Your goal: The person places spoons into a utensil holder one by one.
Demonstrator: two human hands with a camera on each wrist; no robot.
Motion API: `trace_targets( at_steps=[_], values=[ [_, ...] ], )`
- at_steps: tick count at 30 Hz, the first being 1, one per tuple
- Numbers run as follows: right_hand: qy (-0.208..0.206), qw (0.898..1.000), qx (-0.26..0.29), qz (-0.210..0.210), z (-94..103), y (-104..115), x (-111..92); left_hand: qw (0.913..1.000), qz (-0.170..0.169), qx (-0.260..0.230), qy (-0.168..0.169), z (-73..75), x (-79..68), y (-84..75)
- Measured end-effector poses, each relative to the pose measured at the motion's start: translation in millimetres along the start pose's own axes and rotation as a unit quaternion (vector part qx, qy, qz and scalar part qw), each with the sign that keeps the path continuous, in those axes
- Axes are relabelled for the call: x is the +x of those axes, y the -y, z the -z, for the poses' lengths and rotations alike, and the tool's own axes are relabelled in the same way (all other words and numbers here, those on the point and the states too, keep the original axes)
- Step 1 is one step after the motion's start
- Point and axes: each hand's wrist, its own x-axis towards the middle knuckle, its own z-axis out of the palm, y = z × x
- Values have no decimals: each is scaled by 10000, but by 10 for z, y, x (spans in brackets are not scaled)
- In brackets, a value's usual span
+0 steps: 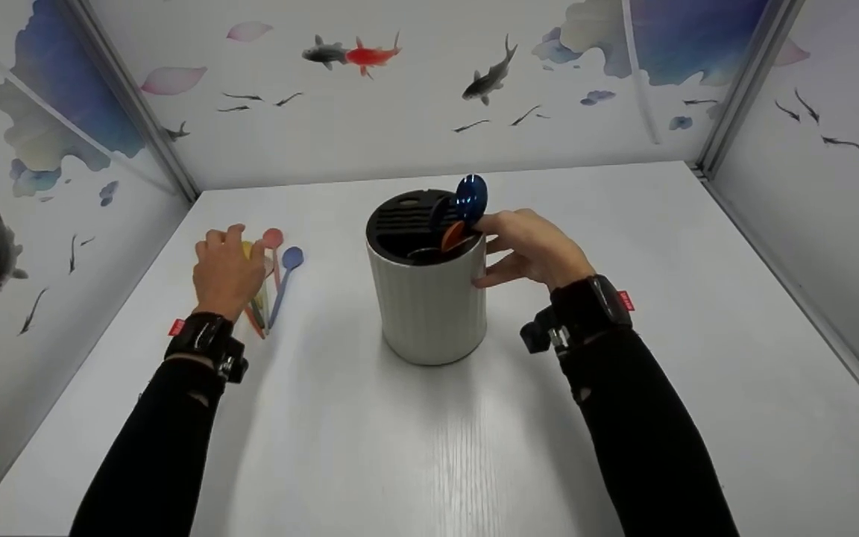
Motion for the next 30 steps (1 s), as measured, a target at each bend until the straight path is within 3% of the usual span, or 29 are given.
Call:
trace_targets(
  at_steps=[4,11,17,24,30],
  values=[
    [-10,10000,30,12,1,1,-5,9993,236,230,151,-160,-52,252],
    [-57,10000,53,-23,-13,-23,6,9934,833,300,723,-359,-155,623],
    [-86,9999,86,-11,1,-19,-1,9859,805,795,1229,-437,-232,705],
    [-53,10000,54,14,-4,-3,-21,9842,975,906,1170,-456,-233,708],
    [-42,10000,1,-32,1,-11,-23,9794,1209,813,1396,-452,-249,732]
  ],
)
